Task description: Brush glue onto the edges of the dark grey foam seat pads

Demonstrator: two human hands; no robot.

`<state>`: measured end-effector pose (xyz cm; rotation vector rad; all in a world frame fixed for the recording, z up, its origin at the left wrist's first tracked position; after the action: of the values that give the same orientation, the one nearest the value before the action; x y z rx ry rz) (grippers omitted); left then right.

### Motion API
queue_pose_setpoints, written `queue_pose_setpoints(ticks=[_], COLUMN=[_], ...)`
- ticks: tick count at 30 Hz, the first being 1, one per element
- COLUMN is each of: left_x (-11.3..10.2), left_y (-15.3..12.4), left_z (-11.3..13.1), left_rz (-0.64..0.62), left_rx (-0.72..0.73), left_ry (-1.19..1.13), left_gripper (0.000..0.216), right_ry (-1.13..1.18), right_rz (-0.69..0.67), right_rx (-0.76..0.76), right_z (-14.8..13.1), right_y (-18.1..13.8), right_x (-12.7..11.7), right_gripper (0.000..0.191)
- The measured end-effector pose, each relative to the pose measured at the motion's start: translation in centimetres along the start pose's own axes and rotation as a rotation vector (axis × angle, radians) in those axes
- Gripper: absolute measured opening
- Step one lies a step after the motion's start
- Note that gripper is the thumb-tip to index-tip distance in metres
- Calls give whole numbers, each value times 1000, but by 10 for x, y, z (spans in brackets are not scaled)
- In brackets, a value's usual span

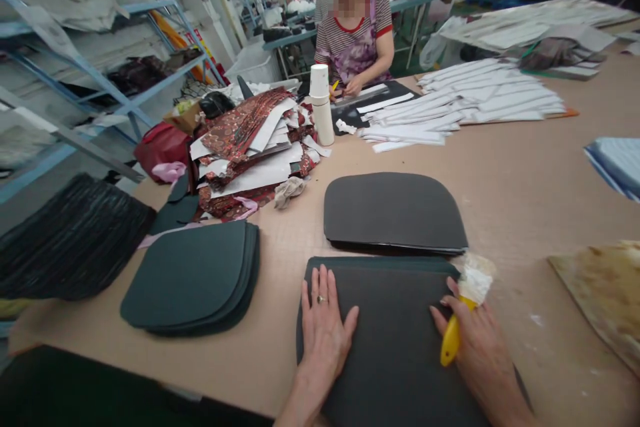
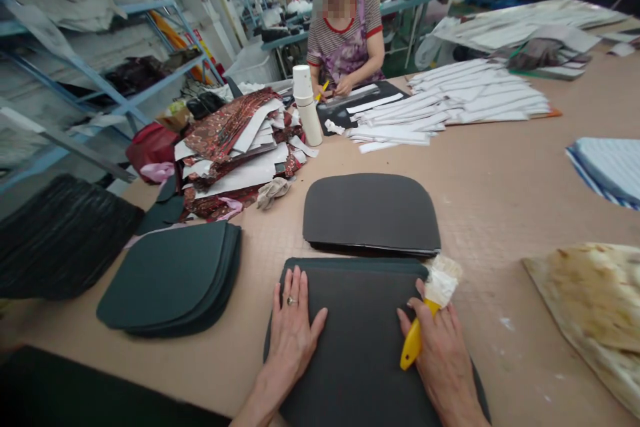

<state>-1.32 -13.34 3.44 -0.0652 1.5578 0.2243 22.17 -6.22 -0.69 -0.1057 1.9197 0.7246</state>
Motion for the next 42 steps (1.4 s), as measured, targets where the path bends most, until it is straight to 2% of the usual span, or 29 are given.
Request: queue_pose_setpoints(ticks=[4, 8, 10, 12, 15, 18, 20, 23, 25, 28, 32, 37, 42], left_x=[4, 8, 5, -2, -14, -14, -8, 4, 12, 21, 26, 25, 22], left_y=[-3, -4, -2, 3, 16, 35, 51, 76, 91, 107, 116, 118, 115], left_z=[-10, -11, -12, -9, 12, 52, 81, 115, 128, 135, 136, 138, 145], left_rz=[36, 98, 163, 230, 281, 209, 125, 36, -27, -127, -175, -123, 12], left_rx=[-64, -66, -57, -38, 98, 314, 399, 421, 403, 367, 376, 375, 455], left_ry=[-17, -71, -100, -147, -276, -444, -518, -551, -540, -523, -562, -583, -545], left_gripper=[67, 67, 66, 64, 55, 41, 37, 35, 36, 38, 40, 40, 36], right_ry=[10, 116, 201, 238, 188, 161, 153, 146, 173, 247, 319, 328, 328], right_rz=[10, 12, 40, 129, 253, 260, 241, 226, 237, 267, 280, 282, 266], right_rx=[3, 98, 160, 228, 317, 370, 400, 406, 396, 419, 449, 436, 384], right_z=[0, -4, -1, 8, 23, 31, 30, 23, 18, 14, 14, 17, 21], right_y=[1, 9, 14, 13, -2, -27, -41, -53, -55, -56, -59, -57, -51], right_x=[4, 0, -9, -25, -49, -60, -60, -56, -53, -48, -45, -46, -49], right_gripper=[26, 19, 17, 18, 26, 35, 39, 36, 29, 15, 18, 18, 16])
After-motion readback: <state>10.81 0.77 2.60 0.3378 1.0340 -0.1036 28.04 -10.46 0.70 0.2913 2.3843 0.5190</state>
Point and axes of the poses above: each hand's wrist, its own y-axis towards the middle knuckle, its own x-axis out of the palm, z = x × y, the point moved 4 cm from there along y, towards the middle knuckle, and after that the axes turned 2 degrees about -z, right-handed, at the moved point
